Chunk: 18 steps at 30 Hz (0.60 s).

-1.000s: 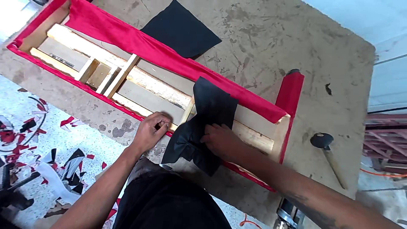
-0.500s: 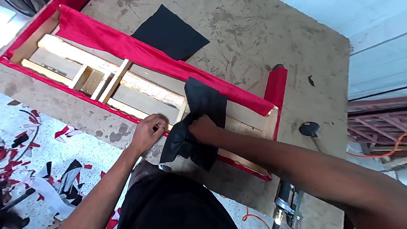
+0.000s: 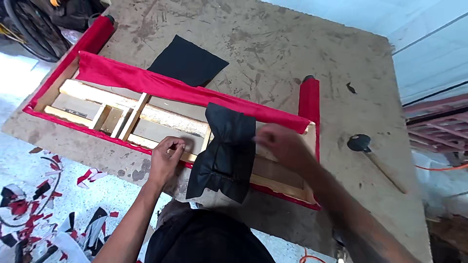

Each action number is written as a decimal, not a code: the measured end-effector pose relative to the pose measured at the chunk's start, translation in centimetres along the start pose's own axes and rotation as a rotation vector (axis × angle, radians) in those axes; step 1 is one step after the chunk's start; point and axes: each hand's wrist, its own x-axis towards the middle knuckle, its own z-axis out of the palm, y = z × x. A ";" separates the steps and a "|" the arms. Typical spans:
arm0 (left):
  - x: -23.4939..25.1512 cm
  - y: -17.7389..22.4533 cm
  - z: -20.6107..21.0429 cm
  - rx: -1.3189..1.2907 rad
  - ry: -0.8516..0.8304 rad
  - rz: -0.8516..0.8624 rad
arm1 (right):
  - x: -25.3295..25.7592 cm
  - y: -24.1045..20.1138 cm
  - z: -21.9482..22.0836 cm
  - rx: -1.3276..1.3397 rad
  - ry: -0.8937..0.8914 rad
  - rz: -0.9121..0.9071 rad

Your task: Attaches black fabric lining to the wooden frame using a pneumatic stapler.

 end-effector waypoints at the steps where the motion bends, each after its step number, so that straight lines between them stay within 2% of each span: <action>1: 0.9 1.0 0.4 0.020 -0.018 0.050 | -3.6 2.9 -2.0 0.068 0.148 0.125; 3: 3.2 3.0 2.1 0.084 -0.164 0.188 | -12.9 10.0 -3.1 0.161 0.350 0.403; 5: 6.3 5.2 5.0 0.216 -0.333 0.338 | -22.6 16.0 -1.5 0.208 0.441 0.686; 7: 9.8 6.3 8.2 0.361 -0.439 0.455 | -29.7 18.7 1.3 0.229 0.477 0.952; 9: 12.8 6.9 11.0 0.472 -0.494 0.512 | -33.5 19.3 4.0 0.261 0.463 1.109; 12: 14.7 8.4 13.5 0.557 -0.559 0.585 | -35.9 21.3 8.4 0.169 0.482 1.015; 15: 14.1 9.0 14.8 0.590 -0.661 0.715 | -35.5 22.5 10.0 0.068 0.508 0.961; 18: 15.2 8.0 16.7 0.727 -0.732 0.640 | -33.9 22.3 10.7 0.020 0.466 1.003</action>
